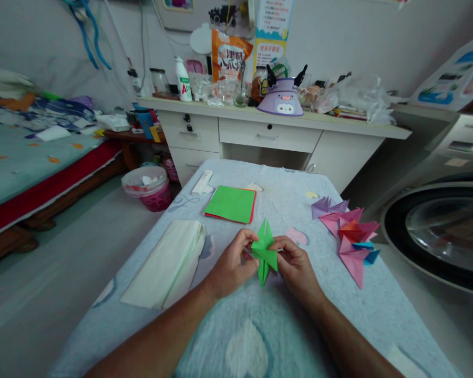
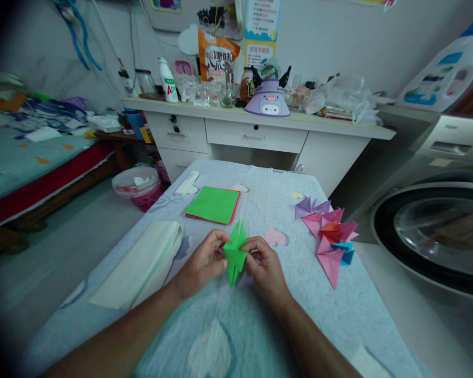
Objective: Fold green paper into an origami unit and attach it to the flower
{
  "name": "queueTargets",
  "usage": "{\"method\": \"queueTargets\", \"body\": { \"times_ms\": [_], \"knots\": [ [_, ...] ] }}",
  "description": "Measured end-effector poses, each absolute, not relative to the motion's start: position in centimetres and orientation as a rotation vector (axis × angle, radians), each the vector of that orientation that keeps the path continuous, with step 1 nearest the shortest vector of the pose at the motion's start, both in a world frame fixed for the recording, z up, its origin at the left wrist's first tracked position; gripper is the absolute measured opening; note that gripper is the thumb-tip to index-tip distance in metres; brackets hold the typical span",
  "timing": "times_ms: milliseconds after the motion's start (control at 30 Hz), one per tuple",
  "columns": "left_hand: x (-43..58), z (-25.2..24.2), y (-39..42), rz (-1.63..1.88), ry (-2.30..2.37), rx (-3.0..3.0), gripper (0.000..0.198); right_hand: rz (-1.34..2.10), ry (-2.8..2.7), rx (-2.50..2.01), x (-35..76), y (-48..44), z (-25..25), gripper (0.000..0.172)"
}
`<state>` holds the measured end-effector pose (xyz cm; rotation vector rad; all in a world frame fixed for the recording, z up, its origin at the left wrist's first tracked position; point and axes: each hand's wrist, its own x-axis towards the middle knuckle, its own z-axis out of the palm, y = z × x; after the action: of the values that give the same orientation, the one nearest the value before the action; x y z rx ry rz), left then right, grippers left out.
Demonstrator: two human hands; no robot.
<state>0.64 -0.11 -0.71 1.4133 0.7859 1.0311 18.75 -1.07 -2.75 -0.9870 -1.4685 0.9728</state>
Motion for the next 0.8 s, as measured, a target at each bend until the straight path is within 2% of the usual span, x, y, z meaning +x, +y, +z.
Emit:
{"method": "queueTargets", "body": {
  "times_ms": [233,400,600,800],
  "knots": [
    [0.9,-1.2,0.3,1.117,0.994,1.667,0.013,1.045,-1.449,-0.978,18.8,-1.1,-2.9,0.012],
    [0.8,-1.4,0.7,1.125,1.05,1.569,0.003,1.082,-1.448,-1.018,19.2,-1.1,-2.5,0.016],
    [1.0,-1.8,1.1,1.029,1.056,1.354,0.02,1.235,-1.286,-1.05,19.0,-1.0,-2.4,0.025],
    [1.4,-2.2,1.1,1.06,1.052,1.224,0.024,1.313,-1.17,-1.046,18.8,-1.0,-2.7,0.029]
  ]
}}
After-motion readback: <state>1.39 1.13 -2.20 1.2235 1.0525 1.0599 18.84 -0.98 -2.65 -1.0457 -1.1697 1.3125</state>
